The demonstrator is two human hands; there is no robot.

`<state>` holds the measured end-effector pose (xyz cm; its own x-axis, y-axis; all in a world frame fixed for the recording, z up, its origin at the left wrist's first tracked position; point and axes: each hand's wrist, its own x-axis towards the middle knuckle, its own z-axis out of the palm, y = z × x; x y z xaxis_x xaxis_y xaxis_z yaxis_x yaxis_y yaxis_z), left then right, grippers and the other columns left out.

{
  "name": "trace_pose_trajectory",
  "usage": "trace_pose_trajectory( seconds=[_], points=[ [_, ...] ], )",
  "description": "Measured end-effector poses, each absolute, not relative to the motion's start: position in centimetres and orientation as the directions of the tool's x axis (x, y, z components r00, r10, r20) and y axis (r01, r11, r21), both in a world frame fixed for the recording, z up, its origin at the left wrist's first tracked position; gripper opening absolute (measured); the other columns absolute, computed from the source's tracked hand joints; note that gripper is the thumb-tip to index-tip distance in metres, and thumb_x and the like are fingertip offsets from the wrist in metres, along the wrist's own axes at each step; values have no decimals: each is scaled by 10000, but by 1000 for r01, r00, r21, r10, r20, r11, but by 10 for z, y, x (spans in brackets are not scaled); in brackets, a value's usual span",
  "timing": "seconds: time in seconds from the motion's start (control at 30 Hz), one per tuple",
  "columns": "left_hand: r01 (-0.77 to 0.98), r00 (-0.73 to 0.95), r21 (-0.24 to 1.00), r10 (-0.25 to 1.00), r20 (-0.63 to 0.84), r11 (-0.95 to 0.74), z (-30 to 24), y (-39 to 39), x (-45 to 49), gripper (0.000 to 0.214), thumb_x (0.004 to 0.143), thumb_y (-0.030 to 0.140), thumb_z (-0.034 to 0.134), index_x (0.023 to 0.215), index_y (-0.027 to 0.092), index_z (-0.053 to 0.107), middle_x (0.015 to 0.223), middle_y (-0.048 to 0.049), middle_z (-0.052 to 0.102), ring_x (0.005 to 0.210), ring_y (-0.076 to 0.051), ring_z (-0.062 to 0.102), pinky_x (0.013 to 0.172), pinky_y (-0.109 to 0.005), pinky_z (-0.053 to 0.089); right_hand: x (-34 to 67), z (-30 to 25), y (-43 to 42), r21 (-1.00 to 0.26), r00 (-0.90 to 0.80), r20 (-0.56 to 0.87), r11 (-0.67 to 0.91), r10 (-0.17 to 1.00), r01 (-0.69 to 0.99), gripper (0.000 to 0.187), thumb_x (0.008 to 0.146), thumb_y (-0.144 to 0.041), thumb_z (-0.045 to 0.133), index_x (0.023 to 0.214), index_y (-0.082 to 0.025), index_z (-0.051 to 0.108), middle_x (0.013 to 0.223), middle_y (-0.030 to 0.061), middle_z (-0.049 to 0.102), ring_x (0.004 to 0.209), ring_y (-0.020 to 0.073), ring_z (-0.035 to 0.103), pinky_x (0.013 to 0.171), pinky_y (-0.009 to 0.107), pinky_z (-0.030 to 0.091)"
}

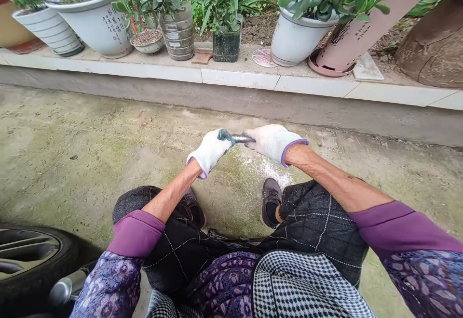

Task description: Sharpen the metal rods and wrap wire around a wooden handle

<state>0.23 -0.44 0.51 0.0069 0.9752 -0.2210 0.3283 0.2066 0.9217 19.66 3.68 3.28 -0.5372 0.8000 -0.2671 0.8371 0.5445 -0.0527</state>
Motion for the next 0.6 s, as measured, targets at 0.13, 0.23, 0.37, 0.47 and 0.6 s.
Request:
trace_pose_trajectory(
  seconds=[0.13,0.23,0.37,0.47,0.6],
  points=[
    [115,10,938,944,-331,328,14,-11,3,73,793,230,649,773,192,590,535,77,459,410,-54,331,398,-213,222,195,34,45,-108,-512,-175,501,841,859,329,952,-407,516,1156,-225,699,971,96,760,794,248,673,630,327,368],
    [47,24,960,960,-278,277,20,-14,0,54,789,212,655,777,179,614,529,83,455,410,-38,324,403,-196,224,195,29,56,-244,-494,-151,452,856,858,359,945,-443,538,1180,-232,708,986,82,764,809,233,669,648,319,399],
    [40,30,965,965,-260,259,20,-15,-1,48,787,210,666,788,173,635,521,86,457,408,-35,325,394,-190,220,196,24,68,-297,-450,-109,403,886,866,316,917,-424,602,1112,-211,728,933,80,743,775,217,646,631,316,409],
    [41,39,952,952,-304,302,17,-16,-1,49,801,207,662,784,177,628,518,86,449,395,-35,313,378,-194,201,197,28,68,-471,-395,-194,268,898,841,260,897,-382,647,1050,-186,725,775,39,678,598,150,566,530,290,398],
    [47,62,941,939,-338,336,11,-14,-6,18,822,170,638,818,175,655,515,82,458,388,-39,327,372,-192,211,197,44,53,-747,-371,-325,5,870,665,219,881,-332,697,1017,-161,708,660,-20,587,448,82,444,380,243,362]
  ],
)
